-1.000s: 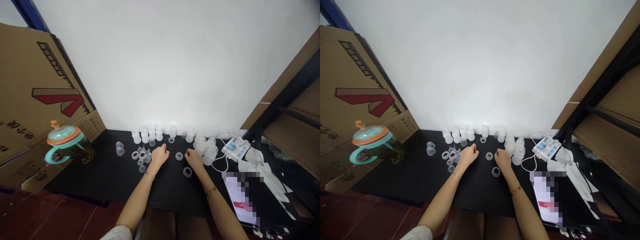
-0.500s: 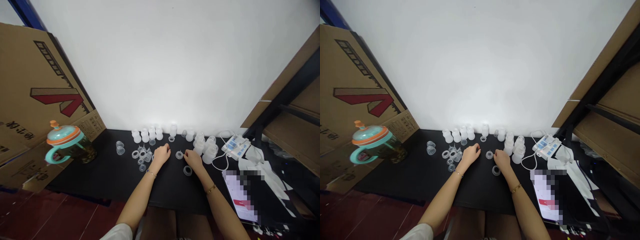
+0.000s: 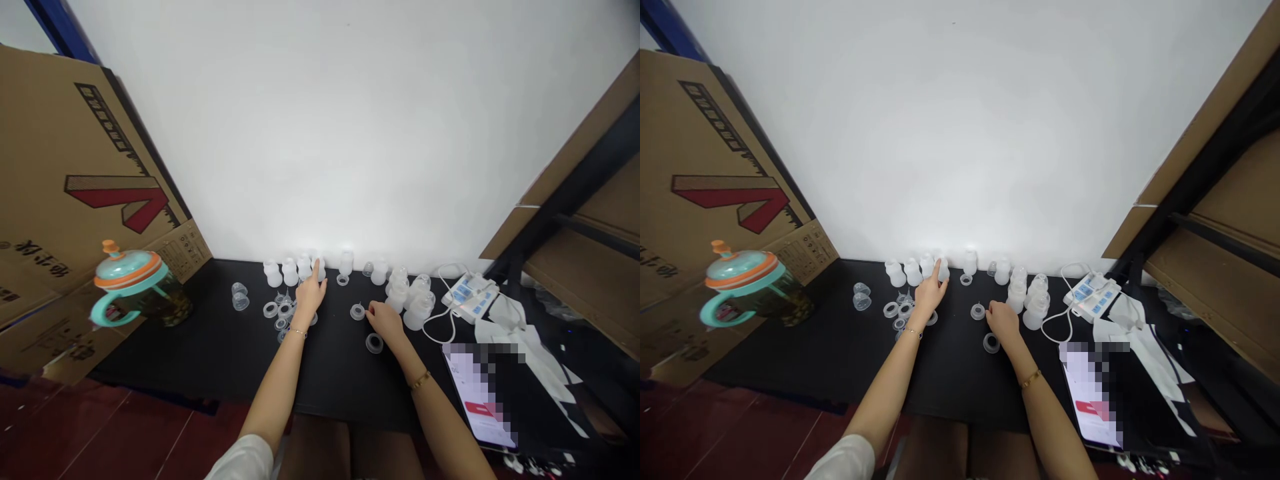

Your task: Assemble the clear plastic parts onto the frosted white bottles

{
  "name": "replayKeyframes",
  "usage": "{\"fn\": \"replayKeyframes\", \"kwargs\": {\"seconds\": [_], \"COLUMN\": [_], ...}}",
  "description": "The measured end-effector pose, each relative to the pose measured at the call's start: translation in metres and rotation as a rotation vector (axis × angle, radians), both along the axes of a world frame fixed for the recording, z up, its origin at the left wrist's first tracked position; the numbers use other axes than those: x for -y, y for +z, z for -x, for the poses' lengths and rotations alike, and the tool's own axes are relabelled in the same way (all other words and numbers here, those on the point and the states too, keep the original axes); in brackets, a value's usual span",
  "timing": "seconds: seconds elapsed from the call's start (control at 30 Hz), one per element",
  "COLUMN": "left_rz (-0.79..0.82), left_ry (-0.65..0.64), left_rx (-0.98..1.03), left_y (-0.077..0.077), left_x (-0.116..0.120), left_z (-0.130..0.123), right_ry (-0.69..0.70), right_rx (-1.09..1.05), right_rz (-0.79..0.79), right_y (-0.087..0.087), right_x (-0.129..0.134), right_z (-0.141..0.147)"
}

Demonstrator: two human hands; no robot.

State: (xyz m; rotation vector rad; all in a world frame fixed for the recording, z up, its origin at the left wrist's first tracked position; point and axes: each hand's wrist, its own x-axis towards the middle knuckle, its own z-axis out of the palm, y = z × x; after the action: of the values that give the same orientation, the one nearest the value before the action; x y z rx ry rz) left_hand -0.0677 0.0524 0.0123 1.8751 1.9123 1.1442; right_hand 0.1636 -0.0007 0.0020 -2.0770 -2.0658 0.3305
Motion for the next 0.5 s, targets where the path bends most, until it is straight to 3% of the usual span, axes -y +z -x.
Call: {"fn": "replayKeyframes", "kwargs": {"seconds": [0.27, 0.37, 0.5], "left_rz": [-0.087, -0.162, -0.244], "left_ry": [-0.009, -0.064, -0.132], "left_rx": [-0.131, -0.05, 0.219], "left_y": [-0.001, 0.002, 0.01], "left_x": [0.0, 0.004, 0.013], "left_z": [0.0, -0.001, -0.001], "right_ry": [-0.006, -0.009, 0.005], "right_rx": [-0.015, -0.012, -0.032], "right_rz": [0.015, 0.016, -0.015], "right_y": [0.002, 0.003, 0.001], "right_x": [0.001, 0.001, 0.001], "right_z": [0.001, 0.001, 0.001]}}
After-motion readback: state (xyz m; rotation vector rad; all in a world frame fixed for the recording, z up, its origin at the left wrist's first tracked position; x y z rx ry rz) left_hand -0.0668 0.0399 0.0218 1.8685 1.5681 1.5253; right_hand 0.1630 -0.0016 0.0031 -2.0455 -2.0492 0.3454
